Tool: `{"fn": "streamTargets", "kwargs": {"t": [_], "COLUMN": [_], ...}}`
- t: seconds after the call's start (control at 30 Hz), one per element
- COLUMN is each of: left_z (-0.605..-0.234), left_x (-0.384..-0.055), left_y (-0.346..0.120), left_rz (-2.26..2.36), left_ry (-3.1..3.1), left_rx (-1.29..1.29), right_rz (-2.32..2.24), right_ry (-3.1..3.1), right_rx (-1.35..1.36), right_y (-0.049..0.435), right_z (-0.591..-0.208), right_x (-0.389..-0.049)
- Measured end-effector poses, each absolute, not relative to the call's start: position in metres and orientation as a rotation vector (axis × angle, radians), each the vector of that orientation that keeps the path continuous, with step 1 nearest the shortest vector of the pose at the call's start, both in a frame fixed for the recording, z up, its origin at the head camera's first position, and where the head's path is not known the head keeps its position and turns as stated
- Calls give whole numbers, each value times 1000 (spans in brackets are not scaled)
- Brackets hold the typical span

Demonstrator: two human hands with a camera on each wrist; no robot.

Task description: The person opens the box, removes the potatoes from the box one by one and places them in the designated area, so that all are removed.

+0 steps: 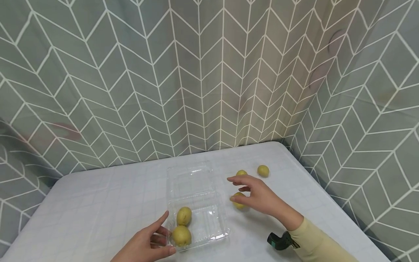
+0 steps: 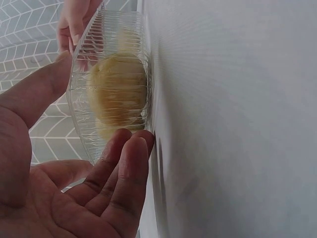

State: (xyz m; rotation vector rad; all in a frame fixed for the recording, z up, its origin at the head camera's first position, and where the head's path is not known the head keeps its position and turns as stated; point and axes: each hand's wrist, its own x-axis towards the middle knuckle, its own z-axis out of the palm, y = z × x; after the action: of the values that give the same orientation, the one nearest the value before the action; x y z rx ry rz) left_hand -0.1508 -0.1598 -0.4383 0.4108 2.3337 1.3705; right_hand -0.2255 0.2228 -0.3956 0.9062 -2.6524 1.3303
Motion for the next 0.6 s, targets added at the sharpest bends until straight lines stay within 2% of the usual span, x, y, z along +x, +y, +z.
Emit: {"fn": "streamTargets", "kwargs": {"t": [0.6], "left_z": [-435], "left_x": [-149], "left_y": [-158], "left_rz": [1325], "left_ry": [2392], "left_rx": [426], "right_rz": [1385], "right_ry": [-2672], "right_rx": [1058], "right_y": [181], "right_z": [-396], "right_x": [-226]}}
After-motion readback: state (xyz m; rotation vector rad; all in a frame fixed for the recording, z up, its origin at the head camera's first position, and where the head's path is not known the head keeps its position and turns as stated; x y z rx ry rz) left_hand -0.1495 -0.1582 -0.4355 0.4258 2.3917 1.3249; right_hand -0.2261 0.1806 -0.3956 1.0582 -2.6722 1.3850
